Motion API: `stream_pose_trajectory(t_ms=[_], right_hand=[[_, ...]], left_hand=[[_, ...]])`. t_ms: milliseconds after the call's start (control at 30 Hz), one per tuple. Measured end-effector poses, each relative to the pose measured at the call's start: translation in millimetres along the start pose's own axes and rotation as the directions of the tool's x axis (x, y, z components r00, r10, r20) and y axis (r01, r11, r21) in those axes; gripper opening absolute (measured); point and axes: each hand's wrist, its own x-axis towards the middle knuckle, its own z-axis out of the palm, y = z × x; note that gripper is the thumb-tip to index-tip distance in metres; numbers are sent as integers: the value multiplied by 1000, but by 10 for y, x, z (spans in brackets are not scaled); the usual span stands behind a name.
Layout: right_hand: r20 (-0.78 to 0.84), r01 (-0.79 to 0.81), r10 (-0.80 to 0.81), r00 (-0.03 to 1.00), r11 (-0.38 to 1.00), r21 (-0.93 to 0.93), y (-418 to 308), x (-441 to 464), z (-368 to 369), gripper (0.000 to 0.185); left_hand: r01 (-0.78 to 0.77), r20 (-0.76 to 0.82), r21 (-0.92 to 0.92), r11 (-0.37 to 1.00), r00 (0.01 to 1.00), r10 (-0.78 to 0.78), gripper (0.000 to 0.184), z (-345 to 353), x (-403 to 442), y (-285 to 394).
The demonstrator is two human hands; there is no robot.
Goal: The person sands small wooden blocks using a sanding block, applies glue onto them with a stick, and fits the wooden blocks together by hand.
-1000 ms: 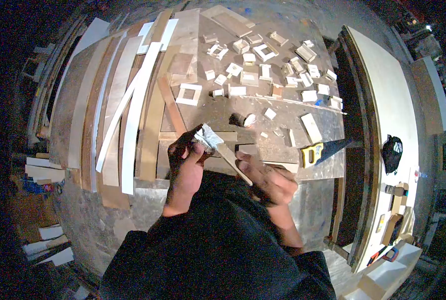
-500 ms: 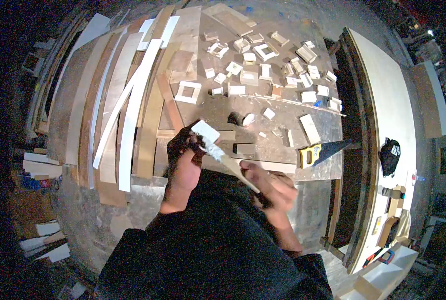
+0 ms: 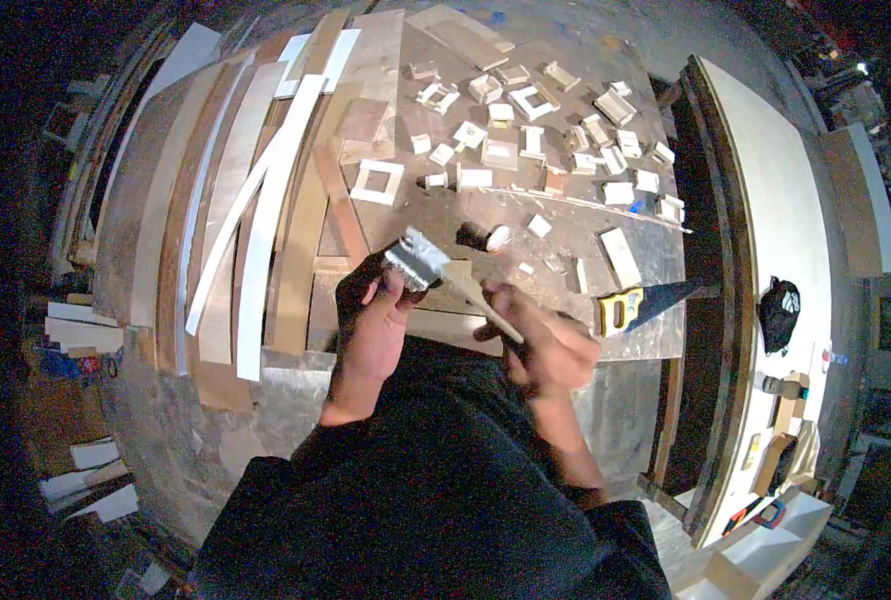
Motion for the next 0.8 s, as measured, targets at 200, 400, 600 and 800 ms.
stream_pose_trajectory(t_ms=[200, 400, 600, 800], right_hand=[[139, 236, -236, 962, 972, 14, 47, 56, -92, 23], [-60, -201, 194, 979, 968, -153, 606, 17, -186, 17], [114, -428, 508, 854, 809, -402, 1972, -280, -101, 16], [268, -310, 509, 818, 782, -541, 2518, -354, 112, 12]], left_hand=[[48, 25, 94, 994, 998, -51, 34, -170, 67, -100], [72, -37, 49, 996, 997, -70, 37, -279, 69, -80], [131, -177, 92, 987, 978, -114, 36, -554, 63, -92], [73, -214, 160, 984, 976, -38, 31, -554, 64, -40]])
